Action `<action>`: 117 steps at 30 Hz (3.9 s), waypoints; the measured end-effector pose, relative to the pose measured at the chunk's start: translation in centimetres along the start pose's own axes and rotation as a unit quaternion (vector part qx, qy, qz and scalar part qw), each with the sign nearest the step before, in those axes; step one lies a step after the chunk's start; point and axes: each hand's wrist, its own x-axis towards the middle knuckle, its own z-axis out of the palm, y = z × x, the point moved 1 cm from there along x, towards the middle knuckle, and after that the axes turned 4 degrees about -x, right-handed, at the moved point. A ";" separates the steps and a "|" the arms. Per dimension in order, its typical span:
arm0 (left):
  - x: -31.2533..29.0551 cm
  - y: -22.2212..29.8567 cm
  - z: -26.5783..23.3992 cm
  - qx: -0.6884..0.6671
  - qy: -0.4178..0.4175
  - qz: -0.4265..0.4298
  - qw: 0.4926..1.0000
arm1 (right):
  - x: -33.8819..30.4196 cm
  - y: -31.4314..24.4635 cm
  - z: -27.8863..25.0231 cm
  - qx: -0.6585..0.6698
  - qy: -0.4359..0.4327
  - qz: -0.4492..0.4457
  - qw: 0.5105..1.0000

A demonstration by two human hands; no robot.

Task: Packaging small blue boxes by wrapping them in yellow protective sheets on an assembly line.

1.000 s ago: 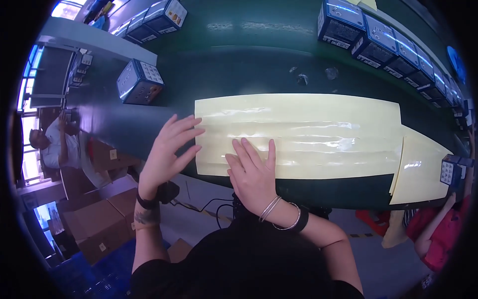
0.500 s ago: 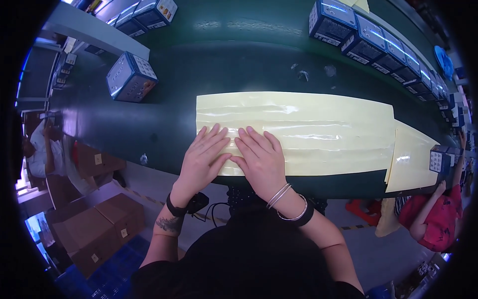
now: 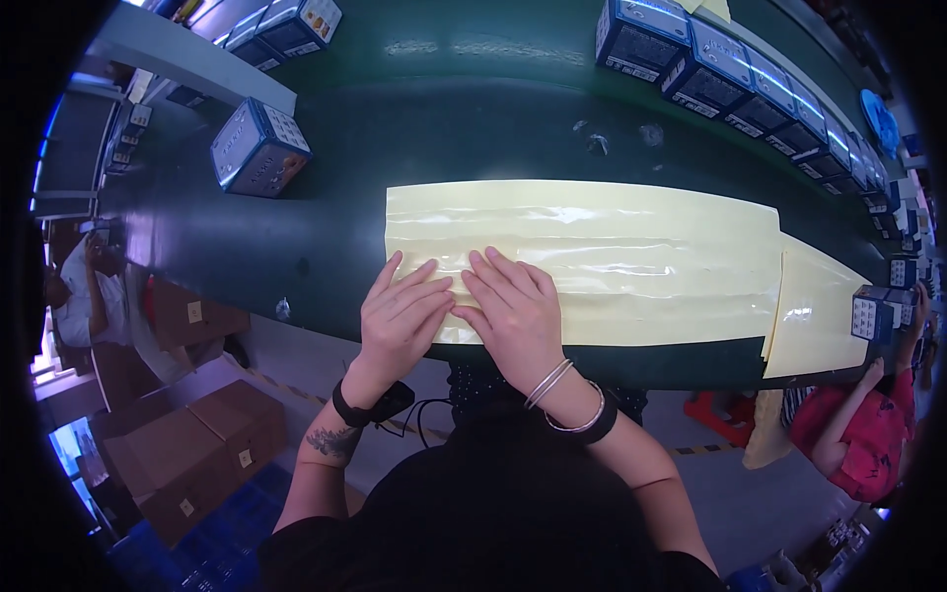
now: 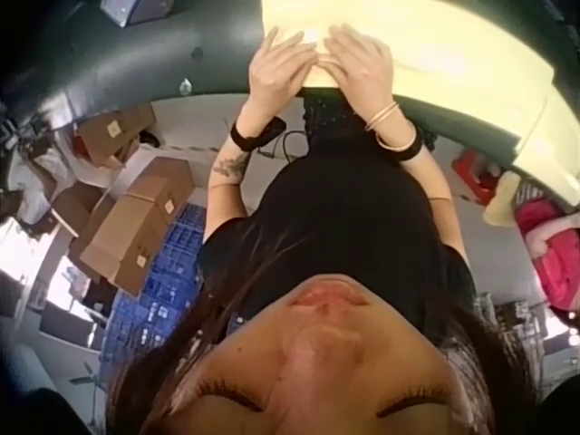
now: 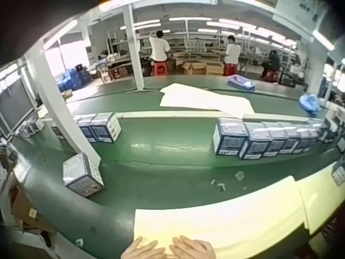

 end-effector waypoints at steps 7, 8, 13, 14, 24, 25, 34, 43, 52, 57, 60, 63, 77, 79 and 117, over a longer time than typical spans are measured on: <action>0.7 1.8 0.5 0.020 0.004 -0.006 1.000 | -0.9 0.7 -1.0 0.012 0.000 0.000 1.000; 0.6 1.9 0.6 0.031 0.004 0.013 0.999 | -1.0 0.8 -1.1 0.014 -0.002 0.000 1.000; 0.3 2.2 1.0 0.028 0.005 0.046 0.999 | -1.2 1.6 -1.9 0.025 -0.016 -0.002 1.000; 0.3 2.3 1.1 0.029 0.004 0.047 0.998 | -1.2 1.7 -2.0 0.025 -0.015 -0.001 1.000; 7.0 4.1 -1.2 -0.129 -0.075 -0.068 0.987 | -2.2 4.5 -5.3 -0.007 -0.045 0.023 0.999; 9.1 4.3 -1.3 -0.132 -0.087 -0.057 0.986 | -2.4 5.2 -5.7 -0.013 -0.047 0.033 0.998; 29.4 0.6 7.4 -0.075 -0.085 0.088 0.990 | -3.1 7.0 -7.3 -0.005 -0.023 0.063 0.998; 32.5 -0.6 10.7 0.046 0.037 0.197 0.979 | -3.5 7.9 -8.1 0.020 -0.031 0.073 0.997; 31.9 -1.2 11.4 0.031 0.143 0.250 0.957 | -3.6 8.3 -8.8 0.024 -0.032 0.068 0.997; 31.2 -1.3 11.1 0.029 0.158 0.227 0.961 | -3.8 8.4 -8.7 0.027 -0.021 0.060 0.998; 31.3 -0.4 11.5 0.030 0.149 0.194 0.969 | -4.2 8.8 -9.2 0.027 -0.015 0.067 0.997; 31.2 -0.8 11.1 0.049 0.153 0.222 0.962 | -4.2 8.7 -9.1 0.025 -0.009 0.062 0.998; 29.1 12.7 13.4 -0.014 -0.146 0.265 0.953 | -5.0 9.0 -9.3 -0.008 0.014 0.047 0.999; 27.9 16.7 16.1 -0.170 -0.284 0.240 0.913 | -5.1 9.0 -9.5 0.002 -0.005 0.058 0.998; -1.7 -12.9 -15.2 0.171 0.226 -0.459 0.842 | -4.9 8.4 -11.9 0.050 -0.053 0.046 0.996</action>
